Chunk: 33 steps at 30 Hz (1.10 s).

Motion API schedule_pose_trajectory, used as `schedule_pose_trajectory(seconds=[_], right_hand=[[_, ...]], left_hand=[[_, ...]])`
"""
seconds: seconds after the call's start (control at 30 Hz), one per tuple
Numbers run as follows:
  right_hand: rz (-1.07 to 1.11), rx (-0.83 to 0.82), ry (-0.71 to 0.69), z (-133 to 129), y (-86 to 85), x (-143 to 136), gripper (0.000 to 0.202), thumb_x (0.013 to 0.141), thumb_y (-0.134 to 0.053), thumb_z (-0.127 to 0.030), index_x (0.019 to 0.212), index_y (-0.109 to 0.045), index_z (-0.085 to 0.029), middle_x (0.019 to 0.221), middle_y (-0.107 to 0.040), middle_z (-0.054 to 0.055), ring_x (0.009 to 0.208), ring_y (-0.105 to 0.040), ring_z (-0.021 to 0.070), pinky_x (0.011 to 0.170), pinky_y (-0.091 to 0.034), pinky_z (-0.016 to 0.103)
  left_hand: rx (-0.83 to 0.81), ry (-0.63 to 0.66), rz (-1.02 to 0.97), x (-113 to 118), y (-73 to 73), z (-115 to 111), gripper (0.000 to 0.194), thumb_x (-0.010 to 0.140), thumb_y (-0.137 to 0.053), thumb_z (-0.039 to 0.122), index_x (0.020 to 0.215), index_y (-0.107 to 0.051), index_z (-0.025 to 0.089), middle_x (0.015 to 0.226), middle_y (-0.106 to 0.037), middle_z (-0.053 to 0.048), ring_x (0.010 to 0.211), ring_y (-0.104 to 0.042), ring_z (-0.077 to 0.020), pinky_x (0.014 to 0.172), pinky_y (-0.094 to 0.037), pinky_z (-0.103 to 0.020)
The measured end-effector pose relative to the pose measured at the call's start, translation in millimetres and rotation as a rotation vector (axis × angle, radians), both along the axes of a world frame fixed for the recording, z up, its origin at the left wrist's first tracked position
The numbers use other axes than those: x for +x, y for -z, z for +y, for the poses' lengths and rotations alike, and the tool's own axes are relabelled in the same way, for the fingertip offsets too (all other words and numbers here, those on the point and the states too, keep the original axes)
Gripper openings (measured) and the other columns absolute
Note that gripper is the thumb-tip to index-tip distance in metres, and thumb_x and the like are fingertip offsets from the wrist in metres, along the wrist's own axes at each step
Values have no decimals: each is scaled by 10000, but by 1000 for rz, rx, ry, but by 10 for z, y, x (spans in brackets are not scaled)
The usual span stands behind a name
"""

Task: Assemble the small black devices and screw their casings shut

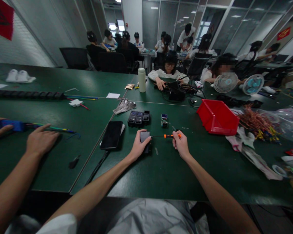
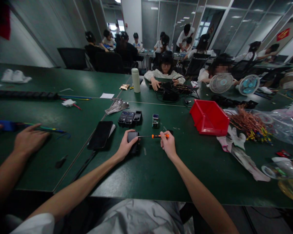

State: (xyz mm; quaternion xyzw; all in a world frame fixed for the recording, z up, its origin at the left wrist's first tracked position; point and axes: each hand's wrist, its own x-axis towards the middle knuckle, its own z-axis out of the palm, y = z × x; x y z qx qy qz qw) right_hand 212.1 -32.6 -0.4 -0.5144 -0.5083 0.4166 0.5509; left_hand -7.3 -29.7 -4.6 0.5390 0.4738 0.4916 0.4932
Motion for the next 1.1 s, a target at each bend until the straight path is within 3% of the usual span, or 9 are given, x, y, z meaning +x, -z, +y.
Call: schedule_pose_trajectory(seconds=[0.27, 0.53, 0.83, 1.1], right_hand=[[-4, -9, -9, -1, 6, 21, 304, 847, -506, -479, 731, -451, -204, 417, -429, -81, 310, -337, 60, 291, -226, 153], [166, 27, -63, 26, -11, -13, 227, 854, -512, -425, 839, -478, -201, 590, -581, -26, 471, -530, 99, 449, -422, 196], [117, 6, -40, 4, -48, -21, 287, 822, -532, -481, 776, -470, -205, 530, -552, -38, 428, -496, 96, 414, -407, 196], [57, 0, -33, 4, -23, 5, 309, 833, -515, -496, 753, -461, -202, 464, -499, -59, 364, -419, 79, 339, -320, 169]], left_hand=[[-1, 10, -3, 2, 3, 0, 509, 761, -603, 430, 1195, -427, 231, 950, -574, -29, 707, -596, -134, 699, -503, -298], [13, -1, 18, -3, -18, -9, 500, 756, -609, 423, 1185, -439, 231, 963, -570, -28, 725, -585, -134, 731, -491, -303], [78, -12, 118, -20, -52, -21, 511, 746, -624, 397, 1197, -438, 242, 1022, -530, -24, 799, -551, -136, 798, -454, -293], [120, -9, 152, -15, -56, -23, 509, 757, -612, 393, 1205, -427, 238, 1005, -513, -17, 820, -520, -132, 795, -432, -267]])
